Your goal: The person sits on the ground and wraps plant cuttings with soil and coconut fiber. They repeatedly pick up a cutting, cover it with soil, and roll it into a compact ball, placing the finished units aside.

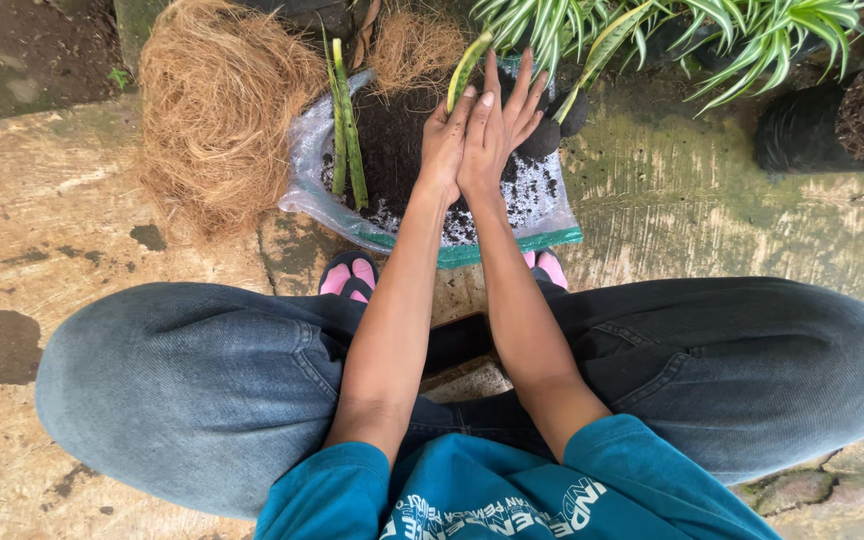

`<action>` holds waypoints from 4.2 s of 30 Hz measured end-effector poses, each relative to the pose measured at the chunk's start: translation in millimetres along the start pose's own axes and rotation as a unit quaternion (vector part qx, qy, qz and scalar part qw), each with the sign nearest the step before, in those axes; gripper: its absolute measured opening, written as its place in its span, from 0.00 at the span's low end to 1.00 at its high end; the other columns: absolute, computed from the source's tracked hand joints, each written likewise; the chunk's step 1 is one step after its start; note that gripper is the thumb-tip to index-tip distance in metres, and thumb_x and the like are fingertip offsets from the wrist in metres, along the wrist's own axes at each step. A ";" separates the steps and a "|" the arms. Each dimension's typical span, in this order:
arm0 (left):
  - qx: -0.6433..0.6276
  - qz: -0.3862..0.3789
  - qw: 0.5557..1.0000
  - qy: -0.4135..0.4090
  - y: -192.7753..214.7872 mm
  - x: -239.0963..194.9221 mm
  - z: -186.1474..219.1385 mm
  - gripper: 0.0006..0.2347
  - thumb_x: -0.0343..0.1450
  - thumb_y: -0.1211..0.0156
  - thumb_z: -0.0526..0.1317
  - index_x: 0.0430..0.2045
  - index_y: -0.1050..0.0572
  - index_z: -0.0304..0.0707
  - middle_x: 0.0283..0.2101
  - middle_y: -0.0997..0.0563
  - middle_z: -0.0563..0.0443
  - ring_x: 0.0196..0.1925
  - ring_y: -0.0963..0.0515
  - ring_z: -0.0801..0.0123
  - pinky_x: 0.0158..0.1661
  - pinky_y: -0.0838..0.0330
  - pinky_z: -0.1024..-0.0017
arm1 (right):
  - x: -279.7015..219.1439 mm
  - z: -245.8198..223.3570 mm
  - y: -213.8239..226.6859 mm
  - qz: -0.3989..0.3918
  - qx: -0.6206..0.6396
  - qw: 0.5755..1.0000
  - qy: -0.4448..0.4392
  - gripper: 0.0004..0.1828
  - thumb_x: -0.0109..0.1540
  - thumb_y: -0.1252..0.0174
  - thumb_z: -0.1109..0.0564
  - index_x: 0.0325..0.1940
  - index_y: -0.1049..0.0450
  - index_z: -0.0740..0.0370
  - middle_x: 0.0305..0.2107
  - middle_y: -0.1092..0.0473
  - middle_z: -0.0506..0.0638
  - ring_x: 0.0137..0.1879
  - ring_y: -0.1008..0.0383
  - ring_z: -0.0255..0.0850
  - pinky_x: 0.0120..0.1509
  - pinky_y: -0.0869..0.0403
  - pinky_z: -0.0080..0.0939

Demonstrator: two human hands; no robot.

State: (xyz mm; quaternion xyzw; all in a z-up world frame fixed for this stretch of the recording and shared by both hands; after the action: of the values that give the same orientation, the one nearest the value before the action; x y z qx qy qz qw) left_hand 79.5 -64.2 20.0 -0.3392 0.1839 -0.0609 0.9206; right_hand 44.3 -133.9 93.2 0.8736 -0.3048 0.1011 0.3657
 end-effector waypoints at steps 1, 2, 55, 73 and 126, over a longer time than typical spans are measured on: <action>-0.001 0.001 1.000 0.006 4.3 1.1 -4.5 0.15 0.73 0.38 0.45 0.45 0.23 0.31 0.37 0.18 0.51 0.36 0.21 0.75 0.36 0.24 0.74 | -2.3 2.1 -0.7 0.004 -0.005 1.000 -0.004 0.39 0.75 0.79 0.34 0.78 0.35 0.51 0.80 0.59 0.48 0.86 0.70 0.54 0.85 0.70 0.70; -0.002 0.002 1.000 0.011 8.2 2.1 -9.8 0.14 0.75 0.39 0.44 0.44 0.23 0.30 0.36 0.19 0.50 0.35 0.21 0.74 0.36 0.24 0.73 | -4.5 5.8 -1.9 0.008 -0.010 1.000 -0.008 0.38 0.75 0.79 0.35 0.78 0.35 0.51 0.80 0.57 0.48 0.86 0.69 0.54 0.85 0.69 0.69; 0.127 0.093 0.986 -0.053 -8.5 -6.2 11.0 0.34 0.76 0.65 0.64 0.63 0.30 0.32 0.56 0.22 0.37 0.61 0.24 0.57 0.61 0.33 0.61 | 12.1 12.8 -3.9 -0.080 0.209 0.974 -0.041 0.23 0.70 0.45 0.42 0.46 0.24 0.68 0.34 0.23 0.55 0.42 0.26 0.39 0.49 0.27 0.42; 0.185 0.159 0.969 -0.032 37.4 20.8 7.3 0.23 0.65 0.31 0.59 0.20 0.15 0.31 0.19 0.22 0.51 0.22 0.26 0.71 0.28 0.31 0.71 | -18.8 6.7 -19.1 -0.162 0.169 0.971 -0.057 0.30 0.74 0.67 0.44 0.72 0.37 0.65 0.64 0.34 0.61 0.72 0.37 0.52 0.76 0.40 0.51; 0.156 0.133 0.955 -0.213 21.3 6.3 43.0 0.21 0.78 0.52 0.51 0.40 0.19 0.28 0.41 0.13 0.44 0.43 0.14 0.66 0.47 0.24 0.69 | -17.6 84.9 -94.5 -0.059 0.535 0.775 -0.332 0.16 0.64 0.47 0.61 0.21 0.32 0.64 0.18 0.35 0.44 0.24 0.40 0.31 0.28 0.40 0.38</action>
State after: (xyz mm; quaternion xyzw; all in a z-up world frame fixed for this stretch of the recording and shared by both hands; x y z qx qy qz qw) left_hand 101.4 -23.5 34.6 -0.1692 0.0158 0.1081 0.9795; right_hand 83.7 -133.5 -28.9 0.9241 -0.2518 -0.0703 -0.2787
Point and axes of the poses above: each hand's wrist, its own x-axis towards the middle knuckle, its own y-axis out of the back of the hand, z = x × y, the point moved 7 cm from there along x, towards the middle knuckle
